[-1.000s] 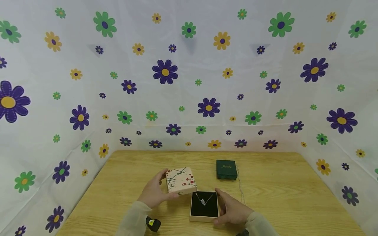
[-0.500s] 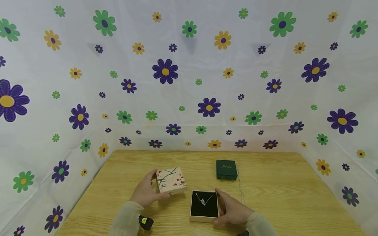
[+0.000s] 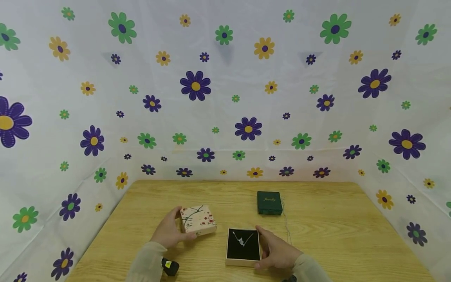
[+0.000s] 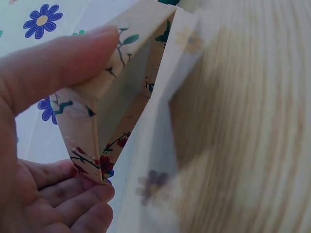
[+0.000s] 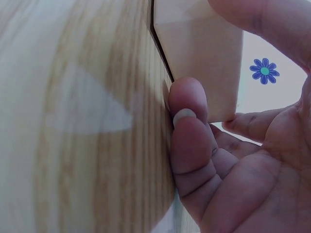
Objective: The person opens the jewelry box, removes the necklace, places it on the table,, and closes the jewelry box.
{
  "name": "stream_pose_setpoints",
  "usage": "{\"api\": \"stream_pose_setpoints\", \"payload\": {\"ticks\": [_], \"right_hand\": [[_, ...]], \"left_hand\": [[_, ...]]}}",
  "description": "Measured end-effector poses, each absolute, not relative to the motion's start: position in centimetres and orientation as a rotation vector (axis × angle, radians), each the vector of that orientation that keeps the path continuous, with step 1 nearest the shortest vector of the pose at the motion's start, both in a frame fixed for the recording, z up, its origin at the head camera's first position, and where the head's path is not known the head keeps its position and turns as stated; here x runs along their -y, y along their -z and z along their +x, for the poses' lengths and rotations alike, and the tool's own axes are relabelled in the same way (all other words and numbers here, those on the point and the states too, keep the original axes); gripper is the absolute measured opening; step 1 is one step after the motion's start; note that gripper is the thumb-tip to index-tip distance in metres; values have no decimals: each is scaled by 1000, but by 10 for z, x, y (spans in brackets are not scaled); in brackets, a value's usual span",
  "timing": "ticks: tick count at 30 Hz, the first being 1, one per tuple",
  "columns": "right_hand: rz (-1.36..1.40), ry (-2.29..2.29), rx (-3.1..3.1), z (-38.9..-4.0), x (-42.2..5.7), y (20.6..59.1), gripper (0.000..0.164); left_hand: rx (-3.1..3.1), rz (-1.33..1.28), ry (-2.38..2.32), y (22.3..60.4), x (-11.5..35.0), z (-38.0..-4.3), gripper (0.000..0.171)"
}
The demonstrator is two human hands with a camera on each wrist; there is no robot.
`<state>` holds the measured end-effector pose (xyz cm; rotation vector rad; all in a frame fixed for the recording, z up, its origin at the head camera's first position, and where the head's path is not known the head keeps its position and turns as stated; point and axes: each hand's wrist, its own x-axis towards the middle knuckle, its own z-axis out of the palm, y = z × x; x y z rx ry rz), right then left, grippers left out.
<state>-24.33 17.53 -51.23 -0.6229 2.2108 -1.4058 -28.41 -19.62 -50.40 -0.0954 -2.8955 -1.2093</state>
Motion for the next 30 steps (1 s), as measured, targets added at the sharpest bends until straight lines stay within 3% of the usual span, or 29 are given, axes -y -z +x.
{"api": "stream_pose_setpoints", "payload": {"ticks": [7, 17, 30], "right_hand": [[-645, 1380, -2236, -244, -175, 511, 111], [-650, 1360, -2271, -244, -175, 512, 111], [-631, 1365, -2267, -242, -173, 511, 111]], "left_hand": [[2901, -60, 1263, 507, 199, -284, 123], [2970, -31, 1211, 525, 205, -292, 136], [3020, -38, 1125, 529, 205, -290, 135]]}}
